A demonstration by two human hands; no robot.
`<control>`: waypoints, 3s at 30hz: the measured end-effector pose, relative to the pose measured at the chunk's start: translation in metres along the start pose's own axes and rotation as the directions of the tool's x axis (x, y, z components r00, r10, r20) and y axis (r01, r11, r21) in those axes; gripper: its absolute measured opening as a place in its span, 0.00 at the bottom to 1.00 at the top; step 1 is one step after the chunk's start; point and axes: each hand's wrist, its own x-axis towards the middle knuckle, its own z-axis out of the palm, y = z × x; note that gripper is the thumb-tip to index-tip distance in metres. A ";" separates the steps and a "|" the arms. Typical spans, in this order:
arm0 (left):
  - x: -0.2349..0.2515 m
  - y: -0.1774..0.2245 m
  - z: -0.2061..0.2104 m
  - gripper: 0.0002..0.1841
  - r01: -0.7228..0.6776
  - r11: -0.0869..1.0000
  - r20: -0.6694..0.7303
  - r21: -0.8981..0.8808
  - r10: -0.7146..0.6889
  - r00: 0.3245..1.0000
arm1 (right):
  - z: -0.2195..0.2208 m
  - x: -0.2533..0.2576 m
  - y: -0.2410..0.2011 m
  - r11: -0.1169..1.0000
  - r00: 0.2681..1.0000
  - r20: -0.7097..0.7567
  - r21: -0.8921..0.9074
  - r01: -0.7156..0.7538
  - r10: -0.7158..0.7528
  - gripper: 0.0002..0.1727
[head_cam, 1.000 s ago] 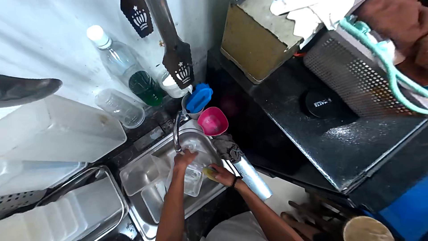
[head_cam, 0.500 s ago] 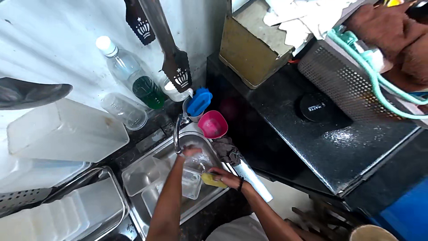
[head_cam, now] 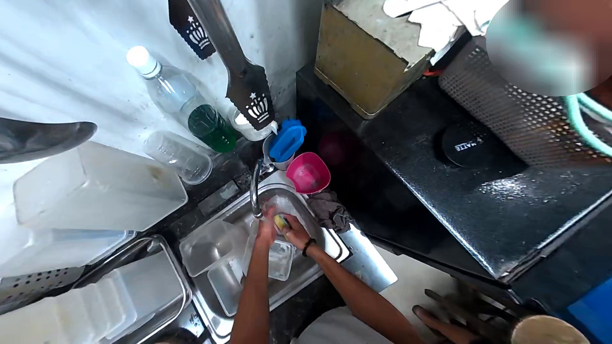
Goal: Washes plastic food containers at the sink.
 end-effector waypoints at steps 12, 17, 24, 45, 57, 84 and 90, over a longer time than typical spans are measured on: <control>0.015 0.029 -0.015 0.34 0.413 0.820 0.104 0.397 -0.487 0.867 | -0.011 -0.050 0.020 0.939 0.929 0.139 -0.062 -0.339 0.344 0.24; 0.046 0.021 -0.014 0.34 0.499 0.850 0.085 0.169 -0.517 0.852 | -0.012 -0.065 0.029 0.937 0.923 0.159 -0.044 -0.348 0.350 0.24; 0.029 0.038 0.004 0.25 0.218 0.762 0.005 0.610 -0.279 0.960 | -0.016 -0.071 0.030 0.921 0.903 0.183 -0.044 -0.388 0.389 0.25; -0.072 0.049 -0.043 0.20 0.166 0.978 -0.301 -0.127 -0.197 0.933 | -0.020 -0.065 0.031 0.925 0.907 0.195 0.005 -0.381 0.373 0.24; -0.066 0.045 -0.028 0.24 0.079 0.968 -0.360 -0.236 -0.163 0.918 | -0.024 -0.058 0.039 0.920 0.896 0.210 -0.045 -0.390 0.391 0.24; -0.035 0.021 -0.001 0.33 0.249 0.720 -0.293 0.648 -0.067 0.954 | -0.026 -0.028 0.026 0.955 0.954 0.045 0.018 -0.297 0.296 0.24; -0.028 0.066 -0.016 0.32 0.302 0.367 -0.223 0.879 -0.242 0.944 | -0.025 -0.021 0.014 0.936 0.937 0.021 -0.055 -0.347 0.348 0.23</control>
